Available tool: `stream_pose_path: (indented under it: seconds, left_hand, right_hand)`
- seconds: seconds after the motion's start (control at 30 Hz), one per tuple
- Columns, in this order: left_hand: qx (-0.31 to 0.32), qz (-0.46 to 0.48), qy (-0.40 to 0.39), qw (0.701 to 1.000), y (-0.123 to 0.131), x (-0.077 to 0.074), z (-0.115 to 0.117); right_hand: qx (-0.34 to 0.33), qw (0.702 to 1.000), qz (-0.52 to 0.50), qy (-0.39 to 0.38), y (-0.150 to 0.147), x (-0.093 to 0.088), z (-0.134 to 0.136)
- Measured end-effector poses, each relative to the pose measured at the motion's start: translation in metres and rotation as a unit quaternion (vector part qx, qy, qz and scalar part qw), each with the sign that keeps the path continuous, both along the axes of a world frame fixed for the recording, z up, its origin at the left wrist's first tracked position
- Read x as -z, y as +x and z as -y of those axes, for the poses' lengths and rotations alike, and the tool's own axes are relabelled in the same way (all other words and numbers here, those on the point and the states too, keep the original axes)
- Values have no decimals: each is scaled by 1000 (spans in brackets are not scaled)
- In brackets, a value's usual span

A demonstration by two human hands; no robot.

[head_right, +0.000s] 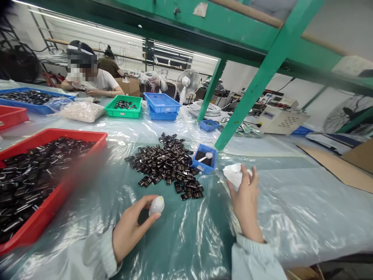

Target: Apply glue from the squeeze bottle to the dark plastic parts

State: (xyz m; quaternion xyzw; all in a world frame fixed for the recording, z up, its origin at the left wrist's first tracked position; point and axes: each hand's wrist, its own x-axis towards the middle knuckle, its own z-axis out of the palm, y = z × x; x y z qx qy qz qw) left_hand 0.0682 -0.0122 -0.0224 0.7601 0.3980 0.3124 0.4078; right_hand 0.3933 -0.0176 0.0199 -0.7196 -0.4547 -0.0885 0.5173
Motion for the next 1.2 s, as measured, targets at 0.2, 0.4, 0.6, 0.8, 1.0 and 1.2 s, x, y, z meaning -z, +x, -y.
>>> stream_pose_path:
  seconds: [0.2, 0.4, 0.6, 0.8, 1.0, 1.2]
  left_hand:
    - [-5, 31, 16, 999, 2, 2, 0]
    - [-31, -10, 122, 992, -11, 8, -17]
    - [-131, -47, 141, 980, -24, 16, -67]
    - [-117, -31, 100, 988, -23, 17, -77]
    - [-94, 45, -27, 994, -40, 5, -55]
    - [-7, 151, -168, 974, -42, 3, -43]
  right_hand:
    - [-284, 945, -29, -157, -93, 25, 28]
    - [-431, 864, -159, -207, -159, 30, 14]
    - [-426, 864, -199, -182, -159, 33, 1]
    - [-414, 864, -228, -173, -156, 35, 9]
    - [-386, 875, -253, -150, -148, 34, 13]
    - [-363, 875, -279, -155, -152, 32, 20]
